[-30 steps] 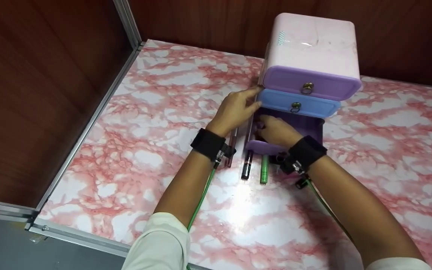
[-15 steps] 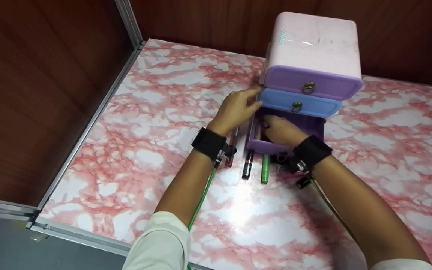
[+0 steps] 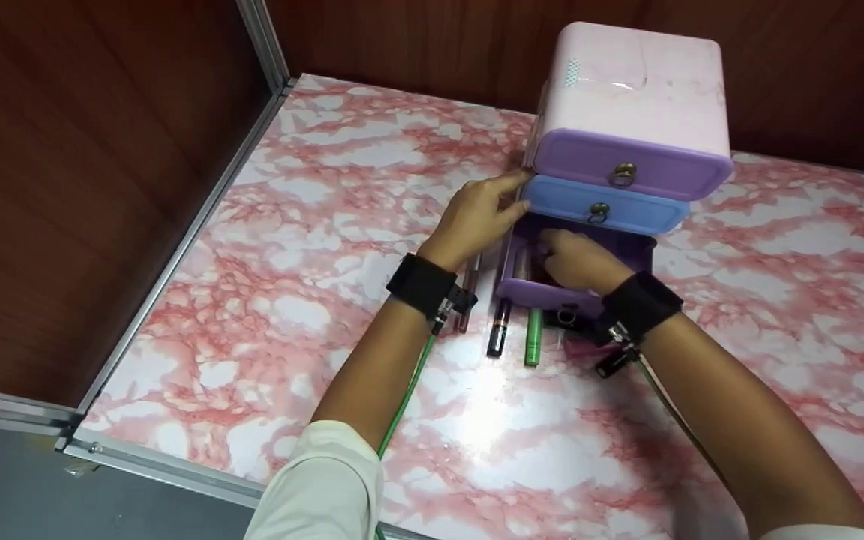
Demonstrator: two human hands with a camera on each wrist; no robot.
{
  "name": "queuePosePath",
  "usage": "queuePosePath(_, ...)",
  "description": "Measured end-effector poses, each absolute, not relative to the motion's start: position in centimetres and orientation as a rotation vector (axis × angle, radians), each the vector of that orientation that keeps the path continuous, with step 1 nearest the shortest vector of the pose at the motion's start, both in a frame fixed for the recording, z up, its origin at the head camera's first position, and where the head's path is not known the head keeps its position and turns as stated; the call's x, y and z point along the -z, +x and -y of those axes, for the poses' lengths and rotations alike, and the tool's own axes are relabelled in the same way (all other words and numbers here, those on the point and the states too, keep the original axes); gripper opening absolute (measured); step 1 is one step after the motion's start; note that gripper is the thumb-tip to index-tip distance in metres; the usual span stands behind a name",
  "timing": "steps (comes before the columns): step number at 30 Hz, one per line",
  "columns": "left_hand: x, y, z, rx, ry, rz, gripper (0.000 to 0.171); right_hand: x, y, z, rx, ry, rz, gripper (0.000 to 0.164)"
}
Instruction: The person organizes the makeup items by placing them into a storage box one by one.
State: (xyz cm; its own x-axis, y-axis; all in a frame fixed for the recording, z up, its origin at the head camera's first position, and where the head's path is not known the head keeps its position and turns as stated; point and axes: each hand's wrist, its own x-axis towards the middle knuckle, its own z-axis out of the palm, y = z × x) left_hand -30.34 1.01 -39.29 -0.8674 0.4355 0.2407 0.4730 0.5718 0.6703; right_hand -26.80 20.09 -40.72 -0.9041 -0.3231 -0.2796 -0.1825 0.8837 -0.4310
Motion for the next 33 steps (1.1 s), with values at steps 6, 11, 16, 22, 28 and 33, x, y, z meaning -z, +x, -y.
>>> queuePosePath(6,39.3,-30.3,-1.1,1.170,-0.781,2.761,0.047,39.9,-25.6,-21.2,0.584,-0.404,-2.802,0.037)
queuePosePath(11,39.2,-30.3,-1.1,1.158,-0.775,2.769,0.047,39.2,-23.9,-22.4,0.600,-0.468,-2.926,0.035)
queuePosePath(16,39.3,-30.4,-1.1,1.163,-0.780,2.767,0.047,38.7,-21.9,-23.9,0.600,-0.576,-3.085,0.027)
queuePosePath(22,39.2,-30.2,-1.2,1.177,-0.797,2.763,0.047,38.2,-18.6,-26.1,0.554,-0.490,-3.181,0.026)
queuePosePath(28,39.2,-30.3,-1.1,1.219,-0.779,2.763,0.047,38.3,-16.0,-27.9,0.567,-0.403,-3.221,0.025)
queuePosePath(33,39.3,-30.3,-1.1,1.237,-0.784,2.743,0.047,39.2,-14.2,-29.0,0.554,-0.398,-3.296,0.016)
